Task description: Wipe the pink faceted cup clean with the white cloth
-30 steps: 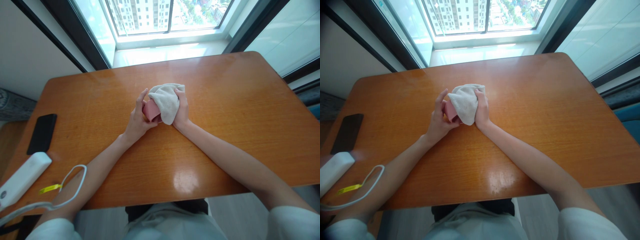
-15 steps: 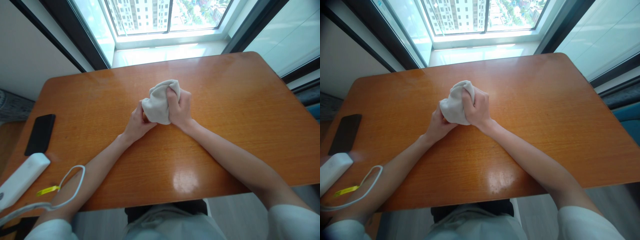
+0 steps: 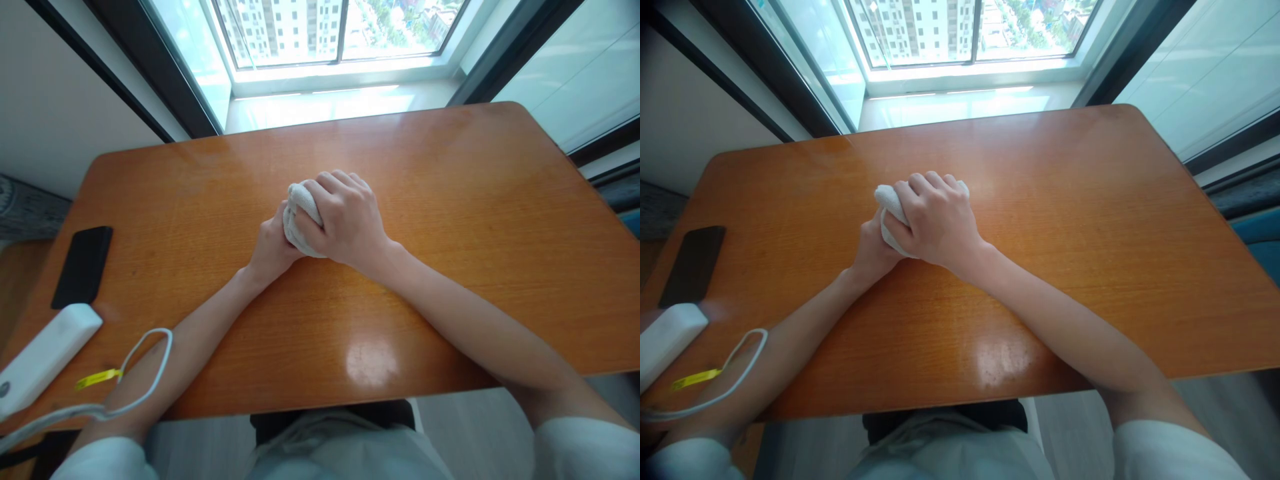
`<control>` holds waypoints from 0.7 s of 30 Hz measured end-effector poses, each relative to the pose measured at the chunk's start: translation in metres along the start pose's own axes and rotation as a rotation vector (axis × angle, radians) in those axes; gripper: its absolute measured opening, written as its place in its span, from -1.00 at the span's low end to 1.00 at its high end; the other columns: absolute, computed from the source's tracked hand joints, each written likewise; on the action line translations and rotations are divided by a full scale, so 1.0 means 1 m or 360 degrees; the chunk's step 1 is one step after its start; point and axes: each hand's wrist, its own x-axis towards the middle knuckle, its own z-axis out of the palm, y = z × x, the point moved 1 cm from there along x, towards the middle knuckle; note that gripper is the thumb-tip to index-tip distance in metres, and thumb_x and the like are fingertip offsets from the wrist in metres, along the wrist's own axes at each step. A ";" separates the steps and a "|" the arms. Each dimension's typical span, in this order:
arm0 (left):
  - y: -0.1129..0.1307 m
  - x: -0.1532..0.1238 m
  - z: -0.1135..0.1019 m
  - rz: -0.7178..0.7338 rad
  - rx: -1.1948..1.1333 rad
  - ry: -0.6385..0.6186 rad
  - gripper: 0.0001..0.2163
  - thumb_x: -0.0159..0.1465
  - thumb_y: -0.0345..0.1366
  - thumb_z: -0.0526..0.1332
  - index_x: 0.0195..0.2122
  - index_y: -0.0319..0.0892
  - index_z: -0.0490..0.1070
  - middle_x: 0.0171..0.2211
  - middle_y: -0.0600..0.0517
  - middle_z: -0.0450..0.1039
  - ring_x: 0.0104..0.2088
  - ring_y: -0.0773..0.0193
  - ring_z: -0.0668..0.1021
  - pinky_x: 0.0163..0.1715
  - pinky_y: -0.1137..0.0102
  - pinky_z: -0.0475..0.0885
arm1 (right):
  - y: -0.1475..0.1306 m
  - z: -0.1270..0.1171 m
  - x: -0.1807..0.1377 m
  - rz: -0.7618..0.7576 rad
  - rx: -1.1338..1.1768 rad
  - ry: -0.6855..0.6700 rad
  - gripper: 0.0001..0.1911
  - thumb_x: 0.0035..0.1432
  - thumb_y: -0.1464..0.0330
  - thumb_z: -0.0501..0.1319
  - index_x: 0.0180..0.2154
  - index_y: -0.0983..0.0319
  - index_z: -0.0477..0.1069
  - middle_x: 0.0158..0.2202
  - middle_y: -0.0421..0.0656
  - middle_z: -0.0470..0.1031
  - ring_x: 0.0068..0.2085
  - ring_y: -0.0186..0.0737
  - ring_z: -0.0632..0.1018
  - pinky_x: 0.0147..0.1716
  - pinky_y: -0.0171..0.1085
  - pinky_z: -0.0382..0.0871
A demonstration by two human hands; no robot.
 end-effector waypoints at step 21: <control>0.003 0.004 -0.004 -0.0083 -0.0027 0.0100 -0.45 0.03 -0.13 0.65 -0.01 -0.01 0.49 -0.31 0.14 0.66 -0.32 0.20 0.68 -0.30 0.34 0.57 | 0.039 0.029 -0.007 0.0730 0.1367 0.0552 -0.41 0.44 -0.18 0.17 -0.45 0.11 0.29 -0.49 -0.22 0.25 -0.37 -0.18 0.42 -0.41 -0.18 0.33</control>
